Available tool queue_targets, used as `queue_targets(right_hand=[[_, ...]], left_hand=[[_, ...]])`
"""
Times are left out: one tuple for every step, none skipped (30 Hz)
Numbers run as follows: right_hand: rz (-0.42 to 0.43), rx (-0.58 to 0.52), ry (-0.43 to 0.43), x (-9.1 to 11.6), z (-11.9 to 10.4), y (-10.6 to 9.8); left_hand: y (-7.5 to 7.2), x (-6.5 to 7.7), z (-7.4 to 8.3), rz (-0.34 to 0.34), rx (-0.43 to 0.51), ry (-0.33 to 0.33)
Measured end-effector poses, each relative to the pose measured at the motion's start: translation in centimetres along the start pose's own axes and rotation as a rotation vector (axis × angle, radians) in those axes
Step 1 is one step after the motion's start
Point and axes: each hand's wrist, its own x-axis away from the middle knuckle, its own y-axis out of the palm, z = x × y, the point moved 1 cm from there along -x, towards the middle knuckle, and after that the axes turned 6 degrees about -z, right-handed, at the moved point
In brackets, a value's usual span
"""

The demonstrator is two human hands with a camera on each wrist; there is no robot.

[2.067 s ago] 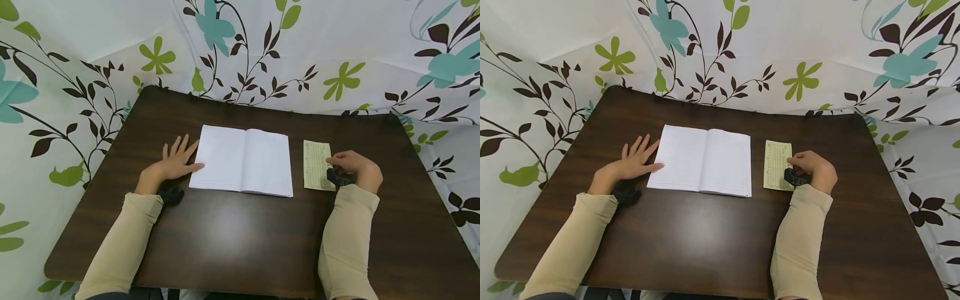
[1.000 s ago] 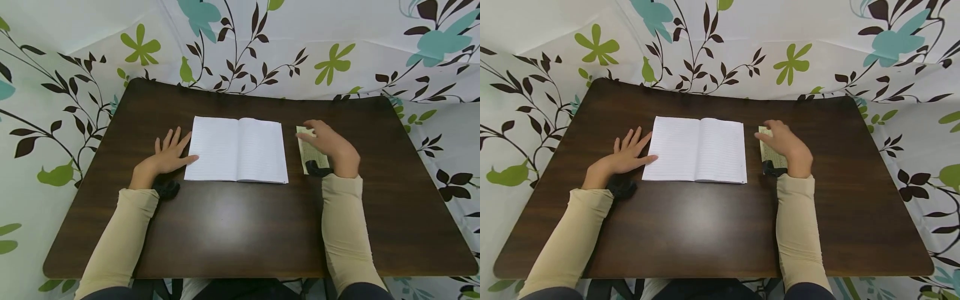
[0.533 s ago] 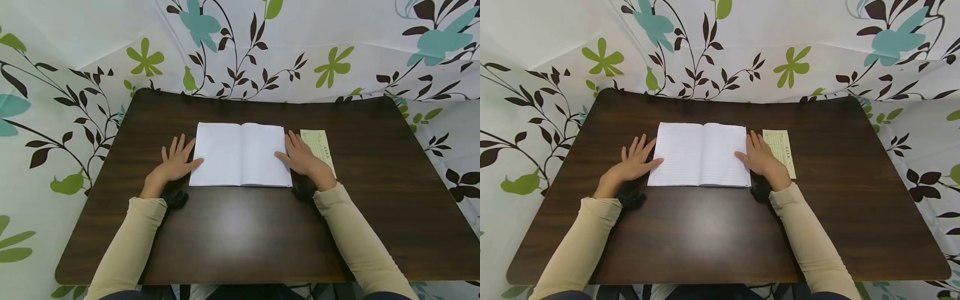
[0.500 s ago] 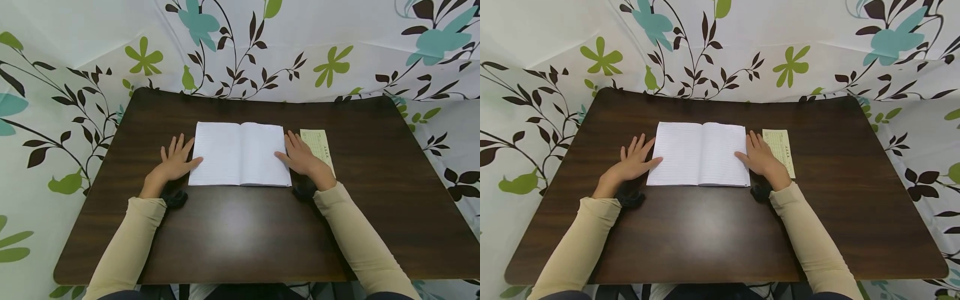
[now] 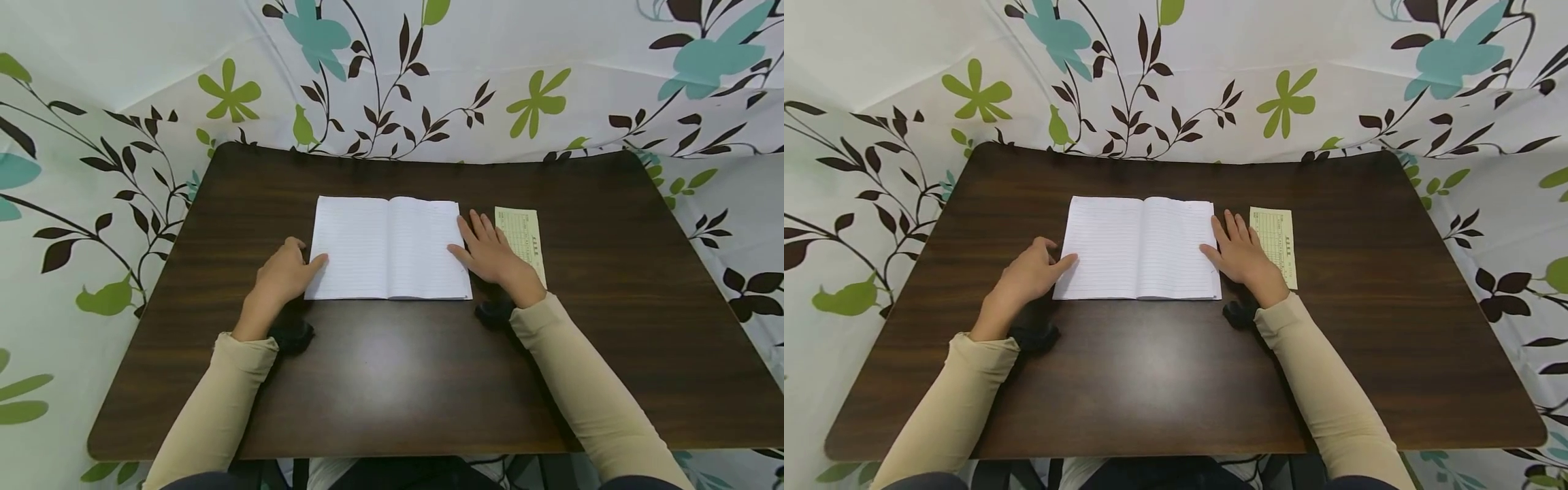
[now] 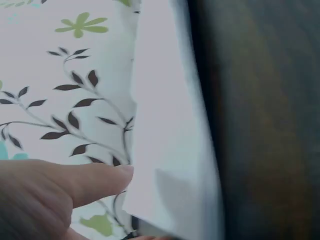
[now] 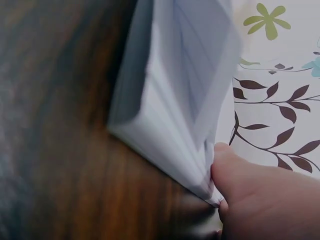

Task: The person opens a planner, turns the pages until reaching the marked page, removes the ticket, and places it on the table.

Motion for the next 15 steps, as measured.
queue_targets(right_hand=[[-0.002,-0.006,-0.002,-0.02,0.07,-0.05],[-0.006,-0.010,0.000,-0.06,0.14,-0.08],[-0.010,-0.013,0.000,-0.10,0.23,-0.10],[-0.015,-0.016,0.003,-0.16,0.32,-0.10],[-0.019,-0.018,0.004,-0.21,0.40,-0.10],[-0.023,-0.010,0.009,-0.28,0.48,-0.05],[-0.026,-0.011,0.008,-0.35,0.56,-0.04],[-0.029,-0.014,0.006,-0.39,0.61,-0.02],[-0.031,-0.019,0.004,-0.43,0.64,0.00],[-0.034,-0.025,0.001,-0.46,0.67,0.02],[-0.037,-0.030,-0.002,-0.48,0.68,0.03],[-0.039,-0.034,-0.004,-0.49,0.68,0.04],[-0.041,-0.039,-0.006,-0.50,0.71,0.05],[-0.042,-0.044,-0.007,-0.48,0.73,0.06],[-0.043,-0.046,-0.007,-0.48,0.77,0.08]], left_hand=[[-0.18,0.11,0.05,-0.018,0.001,-0.007],[-0.37,0.14,0.13,-0.032,0.004,-0.007],[-0.54,0.11,0.14,-0.050,0.004,-0.003],[-0.71,0.06,0.17,-0.064,0.007,0.004],[-0.86,-0.02,0.15,-0.077,0.008,0.021],[-0.95,-0.13,0.13,-0.088,0.009,0.032],[-1.02,-0.18,0.17,-0.096,0.012,0.043],[-1.03,-0.21,0.20,-0.103,0.015,0.050],[-0.99,-0.21,0.22,-0.107,0.015,0.052],[-0.93,-0.14,0.29,-0.108,0.017,0.051],[-0.84,-0.09,0.35,-0.105,0.018,0.049],[-0.72,-0.01,0.46,-0.100,0.021,0.042],[-0.63,0.11,0.58,-0.089,0.026,0.039],[-0.54,0.20,0.70,-0.082,0.030,0.035],[-0.50,0.31,0.87,-0.073,0.036,0.035]])
